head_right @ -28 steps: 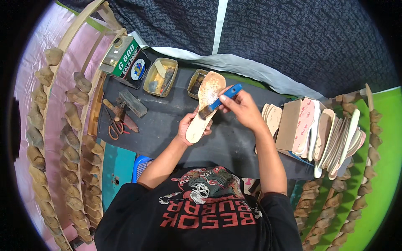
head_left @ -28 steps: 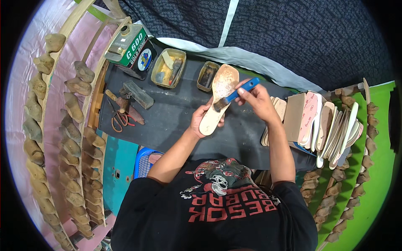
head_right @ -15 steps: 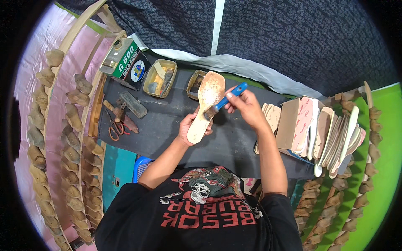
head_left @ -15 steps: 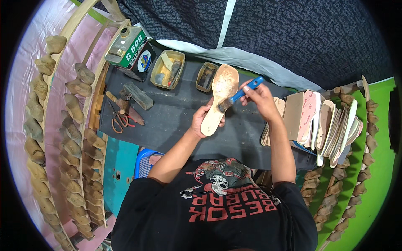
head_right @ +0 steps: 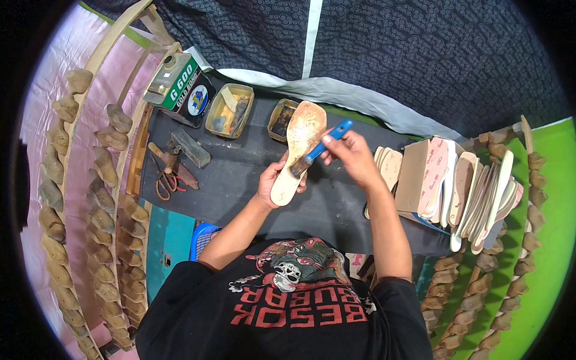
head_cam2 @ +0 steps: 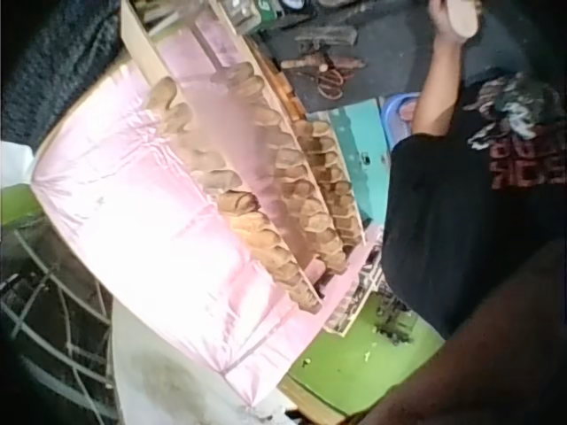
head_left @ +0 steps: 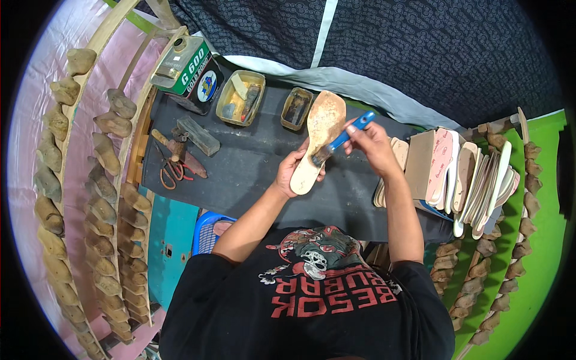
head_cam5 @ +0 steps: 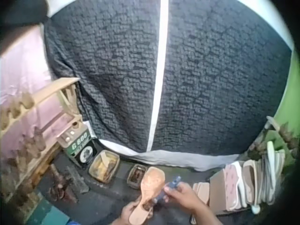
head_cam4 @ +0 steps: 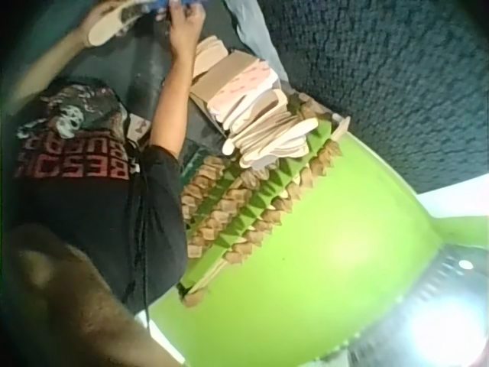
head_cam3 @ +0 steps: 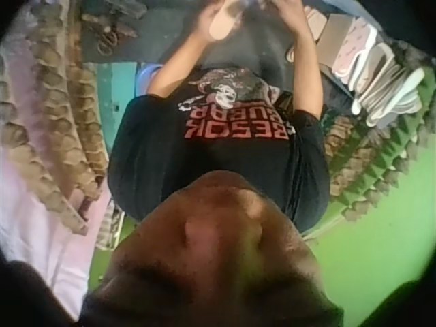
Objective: Applying adhesive or sealant to shoe soles using a brush at a workbench.
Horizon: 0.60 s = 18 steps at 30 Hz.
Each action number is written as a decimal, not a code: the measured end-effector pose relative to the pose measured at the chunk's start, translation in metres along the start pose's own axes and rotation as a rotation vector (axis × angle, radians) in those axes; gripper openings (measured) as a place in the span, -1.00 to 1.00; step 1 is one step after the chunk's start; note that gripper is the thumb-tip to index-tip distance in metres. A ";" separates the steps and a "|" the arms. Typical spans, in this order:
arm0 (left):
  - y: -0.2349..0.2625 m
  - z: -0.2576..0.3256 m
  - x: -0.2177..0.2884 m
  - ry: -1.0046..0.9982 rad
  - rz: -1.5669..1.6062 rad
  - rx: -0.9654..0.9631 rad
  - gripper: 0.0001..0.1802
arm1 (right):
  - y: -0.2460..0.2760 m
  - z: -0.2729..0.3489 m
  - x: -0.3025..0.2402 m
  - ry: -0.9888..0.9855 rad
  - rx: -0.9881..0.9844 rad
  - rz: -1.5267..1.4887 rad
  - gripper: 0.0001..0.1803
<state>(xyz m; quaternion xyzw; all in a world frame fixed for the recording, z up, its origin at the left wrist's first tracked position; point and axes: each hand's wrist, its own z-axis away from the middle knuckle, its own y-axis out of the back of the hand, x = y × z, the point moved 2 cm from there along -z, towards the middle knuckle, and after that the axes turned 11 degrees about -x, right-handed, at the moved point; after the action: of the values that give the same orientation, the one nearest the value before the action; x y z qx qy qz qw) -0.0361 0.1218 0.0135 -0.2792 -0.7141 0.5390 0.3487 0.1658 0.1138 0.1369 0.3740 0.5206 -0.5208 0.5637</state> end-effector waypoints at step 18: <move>-0.016 -0.007 -0.001 -0.061 -0.054 0.165 -0.29 | -0.073 0.026 -0.048 0.373 -0.269 1.014 -0.78</move>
<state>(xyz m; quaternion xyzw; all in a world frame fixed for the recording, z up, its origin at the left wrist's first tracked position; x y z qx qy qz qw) -0.0301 0.1209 0.0304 -0.2135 -0.6850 0.5945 0.3630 0.1039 0.0852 0.1974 0.5882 0.4283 -0.0383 0.6849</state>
